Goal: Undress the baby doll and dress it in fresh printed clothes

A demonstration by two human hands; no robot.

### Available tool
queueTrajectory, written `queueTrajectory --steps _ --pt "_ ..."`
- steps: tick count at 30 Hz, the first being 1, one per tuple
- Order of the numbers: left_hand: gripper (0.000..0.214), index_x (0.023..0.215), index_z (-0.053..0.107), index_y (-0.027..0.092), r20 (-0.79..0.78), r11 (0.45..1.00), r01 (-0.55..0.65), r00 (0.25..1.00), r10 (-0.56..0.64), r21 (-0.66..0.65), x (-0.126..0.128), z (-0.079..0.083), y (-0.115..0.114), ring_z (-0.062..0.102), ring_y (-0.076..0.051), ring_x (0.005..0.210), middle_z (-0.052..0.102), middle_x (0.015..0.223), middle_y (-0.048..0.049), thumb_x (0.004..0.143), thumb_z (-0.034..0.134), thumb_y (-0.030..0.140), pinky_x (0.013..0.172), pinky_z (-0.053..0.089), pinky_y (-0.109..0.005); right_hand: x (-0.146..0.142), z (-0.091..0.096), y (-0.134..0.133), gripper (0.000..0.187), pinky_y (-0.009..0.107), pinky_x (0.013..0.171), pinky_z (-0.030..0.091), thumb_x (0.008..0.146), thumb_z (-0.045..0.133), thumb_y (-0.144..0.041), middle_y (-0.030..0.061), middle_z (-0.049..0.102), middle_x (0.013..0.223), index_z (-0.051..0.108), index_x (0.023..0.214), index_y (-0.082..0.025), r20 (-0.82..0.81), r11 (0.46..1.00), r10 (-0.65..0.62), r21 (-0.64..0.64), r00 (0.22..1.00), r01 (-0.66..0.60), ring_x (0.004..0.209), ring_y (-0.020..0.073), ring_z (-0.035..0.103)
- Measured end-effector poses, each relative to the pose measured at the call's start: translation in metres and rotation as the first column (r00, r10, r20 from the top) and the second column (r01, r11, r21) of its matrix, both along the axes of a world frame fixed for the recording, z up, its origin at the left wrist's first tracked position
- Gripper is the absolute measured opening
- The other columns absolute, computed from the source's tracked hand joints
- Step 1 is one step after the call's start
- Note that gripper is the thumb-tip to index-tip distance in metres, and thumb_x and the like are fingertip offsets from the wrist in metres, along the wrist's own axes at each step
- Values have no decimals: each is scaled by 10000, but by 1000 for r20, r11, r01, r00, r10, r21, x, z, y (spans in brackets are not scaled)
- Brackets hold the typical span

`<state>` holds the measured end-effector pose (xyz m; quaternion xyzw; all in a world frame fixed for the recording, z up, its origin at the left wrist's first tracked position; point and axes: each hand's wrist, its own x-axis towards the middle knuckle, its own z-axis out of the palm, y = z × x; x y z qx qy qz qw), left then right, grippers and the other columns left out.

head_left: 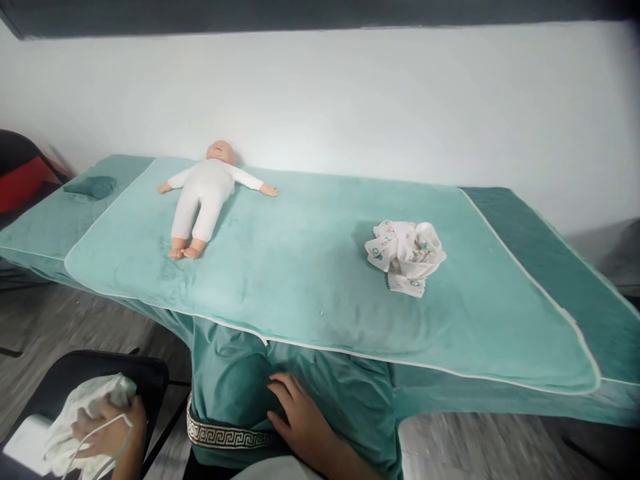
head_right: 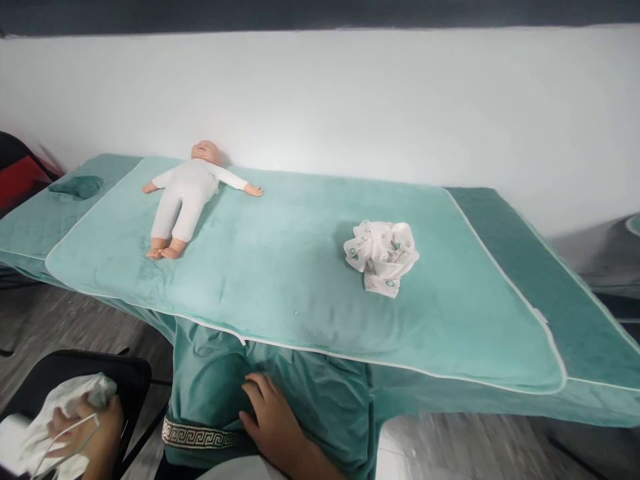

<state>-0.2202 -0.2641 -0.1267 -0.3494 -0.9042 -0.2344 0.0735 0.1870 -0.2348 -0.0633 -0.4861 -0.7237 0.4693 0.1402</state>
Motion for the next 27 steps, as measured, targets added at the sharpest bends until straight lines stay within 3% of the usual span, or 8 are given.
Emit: queueTrajectory --steps 4,8,11,14,17,20,23,27 --pt "592 1402 559 150 -147 995 89 986 -83 37 15 1 10 260 -535 1547 301 1663 -264 882 604 429 1123 204 -852 24 14 -20 232 381 1023 487 925 702 -341 69 687 1230 697 1123 -219 167 992 126 -41 978 -121 1141 259 634" --pt "379 1248 634 132 -151 913 407 901 -406 -27 46 9 27 415 -464 1485 419 1587 -245 950 578 361 1169 292 -760 46 8 -32 426 373 876 493 832 776 -585 78 745 1076 711 1003 -201 313 943 329 -151 891 -296 987 297 691" --pt "279 1210 649 165 -121 739 673 736 -666 32 75 17 32 503 -383 1417 496 1514 -188 961 561 254 1174 401 -653 56 6 -34 438 353 825 475 816 785 -600 79 761 1048 717 978 -198 346 915 404 -169 847 -367 959 299 710" --pt "317 1229 648 213 -126 493 870 492 -861 30 105 31 24 633 -261 1234 643 1328 -119 950 522 130 1037 555 -446 58 11 -32 220 330 795 455 942 681 -423 57 763 1038 723 964 -209 343 917 399 -131 850 -377 945 260 718" --pt "358 1180 666 233 -97 289 956 284 -954 -42 126 48 7 684 -187 1052 722 1138 -65 943 459 64 938 557 -331 57 19 -29 157 340 823 464 952 653 -345 59 749 1093 719 984 -207 347 923 385 -130 855 -363 1005 267 709" --pt "298 1115 678 235 -17 172 981 171 -985 -86 136 62 -15 686 -177 943 739 1025 -39 972 447 112 914 532 -330 59 23 -28 172 361 865 478 931 659 -327 68 725 1154 707 1040 -203 353 935 354 -165 866 -315 1061 287 691" --pt "206 1157 679 248 66 112 978 126 -990 -176 136 66 -30 680 -197 904 747 1010 -23 992 574 312 885 518 -352 63 26 -29 180 363 893 469 970 554 -246 79 712 1165 702 1062 -201 377 947 317 -176 870 -269 1084 278 677" --pt "276 1084 703 246 203 128 958 183 -962 -257 136 69 -33 691 -229 937 758 1013 -20 902 733 451 899 497 -365 65 35 -29 253 303 822 443 995 447 -193 71 739 1055 698 969 -194 296 946 277 -249 914 -206 968 210 686"
